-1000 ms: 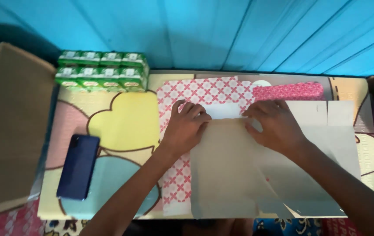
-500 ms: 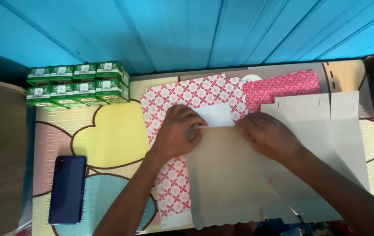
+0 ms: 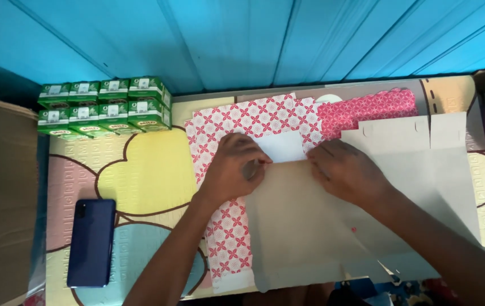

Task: The person assembles a flat cardboard box by folding its sides and securing them with patterned adhesive tape. They then place a smartphone on the table and continue folding and taping the box flaps to form a finished container.

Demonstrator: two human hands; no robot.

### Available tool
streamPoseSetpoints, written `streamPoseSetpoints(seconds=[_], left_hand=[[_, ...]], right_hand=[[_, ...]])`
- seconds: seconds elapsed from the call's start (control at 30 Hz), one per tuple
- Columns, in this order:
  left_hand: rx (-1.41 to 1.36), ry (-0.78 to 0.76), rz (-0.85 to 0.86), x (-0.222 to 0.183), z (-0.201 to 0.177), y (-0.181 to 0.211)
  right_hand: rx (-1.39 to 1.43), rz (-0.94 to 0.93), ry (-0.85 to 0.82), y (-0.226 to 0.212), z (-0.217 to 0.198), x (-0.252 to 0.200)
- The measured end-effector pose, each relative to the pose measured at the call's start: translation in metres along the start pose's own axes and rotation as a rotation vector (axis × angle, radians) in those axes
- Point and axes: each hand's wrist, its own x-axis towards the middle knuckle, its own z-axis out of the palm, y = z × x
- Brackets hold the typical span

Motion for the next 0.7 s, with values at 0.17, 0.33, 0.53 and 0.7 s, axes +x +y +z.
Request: streamPoseSetpoints(seconds=[0.17, 0.33, 0.53, 0.7], left_hand=[[0.023, 0.013, 0.008, -0.001, 0.002, -0.004], [-0.042, 0.018, -0.019, 0.001, -0.005, 0.003], [-0.097, 0.111, -0.024, -0.002, 0.004, -0.008], [-0.111, 0.173, 0.037, -0.002, 0.003, -0.002]], right_hand=[[0.006, -0.004, 0.046, -0.011, 0.002, 0.0], [0.085, -0.099, 0.162, -0.076, -0.001, -0.018], [0.081, 0.01, -0.11, -0.105, 0.014, 0.0], [0.012, -0.021, -0.072, -0.098, 0.033, -0.003]])
